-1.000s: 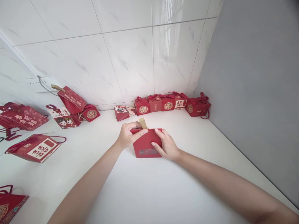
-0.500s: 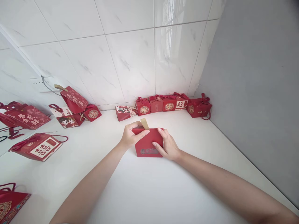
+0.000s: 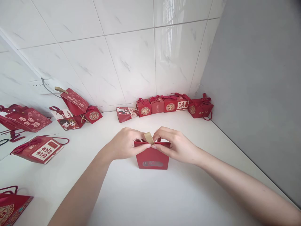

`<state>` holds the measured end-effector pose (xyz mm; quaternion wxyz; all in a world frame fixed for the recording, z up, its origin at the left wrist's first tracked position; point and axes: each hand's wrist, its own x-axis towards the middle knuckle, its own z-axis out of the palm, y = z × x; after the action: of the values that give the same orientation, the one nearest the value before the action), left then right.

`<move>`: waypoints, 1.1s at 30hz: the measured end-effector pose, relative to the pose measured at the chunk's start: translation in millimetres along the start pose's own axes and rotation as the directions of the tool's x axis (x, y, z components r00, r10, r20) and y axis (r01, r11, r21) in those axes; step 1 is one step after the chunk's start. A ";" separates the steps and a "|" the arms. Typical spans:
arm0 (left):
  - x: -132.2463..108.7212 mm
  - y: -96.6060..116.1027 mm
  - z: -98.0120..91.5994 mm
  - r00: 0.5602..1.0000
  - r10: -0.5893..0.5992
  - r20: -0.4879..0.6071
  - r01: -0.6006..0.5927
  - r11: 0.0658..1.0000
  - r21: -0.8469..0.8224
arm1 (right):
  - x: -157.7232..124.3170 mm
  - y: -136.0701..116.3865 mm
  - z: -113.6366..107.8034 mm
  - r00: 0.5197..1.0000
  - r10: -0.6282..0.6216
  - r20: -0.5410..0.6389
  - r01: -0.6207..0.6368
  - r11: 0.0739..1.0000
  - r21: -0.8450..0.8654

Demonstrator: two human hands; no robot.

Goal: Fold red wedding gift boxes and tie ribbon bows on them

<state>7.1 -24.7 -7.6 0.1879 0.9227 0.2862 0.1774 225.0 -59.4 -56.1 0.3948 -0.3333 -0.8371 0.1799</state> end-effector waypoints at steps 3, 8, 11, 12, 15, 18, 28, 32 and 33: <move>-3.5 14.1 -0.3 1.000 0.007 -0.005 -0.006 0.998 0.063 | -4.4 -15.1 -7.6 0.998 0.046 0.039 -0.045 0.999 -0.019; -6.0 23.2 6.3 0.998 0.051 -0.042 -0.043 0.985 0.168 | -8.8 -28.0 -12.2 0.993 0.101 0.060 -0.095 0.990 -0.100; -6.8 19.9 10.1 0.992 0.112 -0.056 -0.097 0.971 0.219 | -9.8 -27.8 -11.4 0.995 0.097 0.038 -0.094 0.993 -0.068; -6.9 18.4 11.0 0.989 0.135 -0.058 -0.119 0.966 0.228 | -9.9 -27.3 -11.1 0.994 0.101 0.036 -0.099 0.994 -0.036; -6.3 14.8 12.1 0.980 0.189 -0.054 -0.172 0.958 0.229 | -9.6 -26.1 -11.0 0.994 0.108 0.026 -0.109 0.993 0.036; -4.7 13.3 12.0 0.977 0.209 -0.048 -0.197 0.962 0.189 | -8.6 -25.7 -12.3 0.995 0.094 0.016 -0.094 0.995 0.022; -1.6 16.4 9.8 0.994 0.105 0.016 -0.106 0.992 0.067 | -5.5 -17.0 -29.0 0.982 -0.025 0.190 0.027 1.000 -0.010; 0.2 17.4 7.2 0.994 -0.040 0.101 0.051 0.993 -0.108 | -5.2 -13.3 -45.1 0.947 0.042 0.320 -0.045 0.999 0.003; 0.7 14.9 7.6 0.989 -0.070 0.131 0.090 0.984 -0.154 | -5.1 -10.7 -47.4 0.937 0.074 0.340 -0.078 0.997 -0.001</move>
<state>17.9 -37.6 -7.4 0.2854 0.9017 0.2959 0.1339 259.9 -68.8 -23.3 0.2393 -0.3268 -0.8780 0.2551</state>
